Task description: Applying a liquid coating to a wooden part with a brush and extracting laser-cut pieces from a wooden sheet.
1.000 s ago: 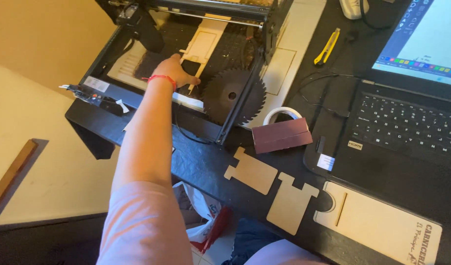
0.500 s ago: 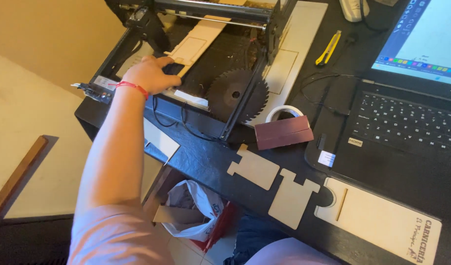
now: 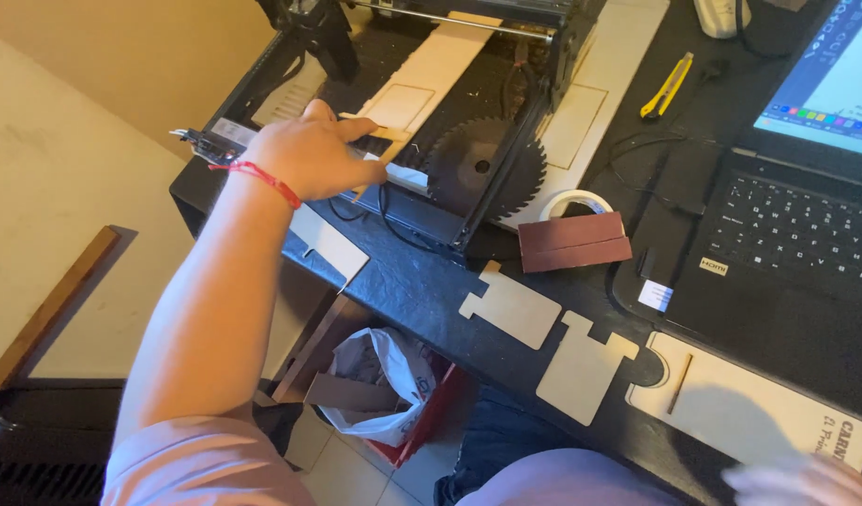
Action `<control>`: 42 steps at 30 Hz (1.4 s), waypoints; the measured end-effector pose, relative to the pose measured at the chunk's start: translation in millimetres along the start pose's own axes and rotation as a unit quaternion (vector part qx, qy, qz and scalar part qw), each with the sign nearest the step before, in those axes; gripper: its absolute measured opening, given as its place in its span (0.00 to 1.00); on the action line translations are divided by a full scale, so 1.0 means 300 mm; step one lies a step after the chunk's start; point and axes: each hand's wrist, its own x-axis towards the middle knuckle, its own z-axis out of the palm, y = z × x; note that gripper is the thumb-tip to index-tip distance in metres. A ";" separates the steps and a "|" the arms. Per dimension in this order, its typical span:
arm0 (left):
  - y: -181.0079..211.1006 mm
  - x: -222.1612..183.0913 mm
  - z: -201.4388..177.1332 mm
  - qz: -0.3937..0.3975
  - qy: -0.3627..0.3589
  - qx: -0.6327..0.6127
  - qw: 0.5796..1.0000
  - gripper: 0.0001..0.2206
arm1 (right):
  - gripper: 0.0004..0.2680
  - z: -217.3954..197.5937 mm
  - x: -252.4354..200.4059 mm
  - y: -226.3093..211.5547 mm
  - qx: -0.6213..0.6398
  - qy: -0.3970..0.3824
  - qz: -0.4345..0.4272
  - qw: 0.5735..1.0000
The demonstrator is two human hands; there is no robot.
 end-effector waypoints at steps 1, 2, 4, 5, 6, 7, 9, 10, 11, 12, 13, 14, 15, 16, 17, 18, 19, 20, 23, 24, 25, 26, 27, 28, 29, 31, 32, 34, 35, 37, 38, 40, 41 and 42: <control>0.021 -0.055 -0.024 -0.007 -0.010 -0.015 1.000 0.33 | 0.20 -0.119 0.070 -0.364 -0.007 -0.002 -0.003 1.000; 0.019 -0.064 -0.017 -0.008 -0.012 -0.017 1.000 0.33 | 0.20 -0.256 0.224 -0.506 -0.007 -0.005 -0.004 1.000; 0.016 -0.080 -0.005 0.016 -0.005 -0.009 1.000 0.32 | 0.08 -0.551 0.451 -0.890 0.172 0.202 -0.118 0.957; 0.008 -0.073 0.018 0.016 -0.004 -0.010 1.000 0.32 | 0.08 -0.588 0.565 -0.950 0.171 0.202 -0.118 0.957; 0.003 -0.065 0.039 0.018 0.024 0.004 1.000 0.31 | 0.08 -0.629 0.680 -1.007 0.244 0.194 -0.090 0.946; -0.002 -0.056 0.059 0.020 0.052 0.019 0.998 0.29 | 0.10 -0.671 0.795 -1.064 0.316 0.185 -0.062 0.929; -0.006 -0.062 0.077 0.025 0.062 0.012 0.998 0.30 | 0.16 -0.724 0.976 -1.170 0.524 0.149 -0.009 0.839; -0.005 -0.065 0.089 0.030 0.065 0.007 0.997 0.30 | 0.23 -0.748 1.062 -1.223 0.706 0.099 0.048 0.699; -0.002 -0.069 0.107 0.030 0.066 0.006 0.997 0.30 | 0.23 -0.739 1.149 -1.229 0.705 0.100 0.048 0.701; 0.001 -0.070 0.122 0.034 0.085 -0.006 0.996 0.32 | 0.27 -0.731 1.238 -1.235 0.751 0.090 0.053 0.652; 0.005 -0.070 0.137 0.038 0.104 -0.017 0.994 0.35 | 0.32 -0.724 1.329 -1.240 0.794 0.080 0.059 0.600; 0.008 -0.076 0.150 0.039 0.107 -0.016 0.993 0.35 | 0.32 -0.679 1.434 -1.214 0.794 0.083 0.056 0.599; 0.011 -0.081 0.162 0.042 0.123 -0.026 0.991 0.36 | 0.34 -0.636 1.542 -1.188 0.809 0.076 0.064 0.580; 0.011 -0.086 0.176 0.044 0.138 -0.037 0.989 0.38 | 0.36 -0.590 1.649 -1.165 0.823 0.069 0.073 0.558; 0.016 -0.087 0.191 0.045 0.139 -0.035 0.989 0.38 | 0.36 -0.568 1.674 -1.150 0.824 0.070 0.072 0.557; 0.018 -0.087 0.205 0.046 0.139 -0.051 0.988 0.38 | 0.31 -0.548 1.703 -1.137 0.826 0.084 0.084 0.550; 0.020 -0.085 0.220 0.047 0.139 -0.067 0.987 0.38 | 0.27 -0.526 1.734 -1.124 0.828 0.097 0.096 0.543; 0.015 -0.079 0.232 0.046 0.136 -0.066 0.987 0.38 | 0.27 -0.532 1.733 -1.131 0.829 0.095 0.098 0.542; 0.008 -0.065 0.267 0.058 0.179 -0.090 0.978 0.39 | 0.22 -0.531 1.725 -1.139 0.818 0.098 0.104 0.557; 0.006 -0.061 0.264 0.061 0.171 -0.095 0.979 0.40 | 0.21 -0.535 1.729 -1.140 0.811 0.106 0.106 0.566; 0.004 -0.059 0.259 0.065 0.164 -0.099 0.979 0.41 | 0.20 -0.541 1.731 -1.141 0.803 0.114 0.108 0.575; 0.005 -0.062 0.252 0.065 0.166 -0.097 0.979 0.41 | 0.20 -0.541 1.730 -1.140 0.803 0.116 0.106 0.575; 0.006 -0.067 0.245 0.069 0.144 -0.124 0.979 0.43 | 0.20 -0.542 1.728 -1.140 0.800 0.126 0.111 0.575; 0.006 -0.074 0.240 0.072 0.120 -0.151 0.979 0.45 | 0.20 -0.540 1.724 -1.143 0.798 0.134 0.116 0.576; 0.004 -0.067 0.233 0.072 0.121 -0.149 0.979 0.45 | 0.20 -0.564 1.709 -1.157 0.798 0.135 0.115 0.576; 0.000 -0.062 0.237 0.063 0.110 -0.211 0.969 0.43 | 0.20 -0.589 1.667 -1.187 0.803 0.158 0.117 0.563; -0.023 -0.008 0.259 0.062 0.108 -0.210 0.970 0.43 | 0.20 -0.588 1.663 -1.189 0.804 0.156 0.118 0.561; -0.071 0.095 0.304 0.015 0.121 -0.207 0.971 0.33 | 0.19 -0.588 1.653 -1.194 0.781 0.159 0.105 0.595; -0.084 0.125 0.302 0.015 0.119 -0.207 0.971 0.33 | 0.19 -0.586 1.645 -1.204 0.782 0.158 0.106 0.594; -0.106 0.190 0.288 0.026 0.085 -0.252 0.964 0.22 | 0.21 -0.598 1.633 -1.218 0.773 0.151 0.097 0.608; -0.106 0.223 0.287 0.027 0.085 -0.251 0.964 0.22 | 0.21 -0.599 1.633 -1.219 0.774 0.152 0.096 0.608; -0.106 0.288 0.283 0.033 0.061 -0.304 0.950 0.16 | 0.21 -0.604 1.631 -1.221 0.776 0.146 0.102 0.605; -0.096 0.300 0.280 0.034 0.062 -0.303 0.951 0.16 | 0.21 -0.615 1.620 -1.229 0.776 0.147 0.101 0.605; -0.086 0.312 0.276 0.022 0.050 -0.359 0.932 0.13 | 0.21 -0.627 1.609 -1.237 0.771 0.155 0.104 0.609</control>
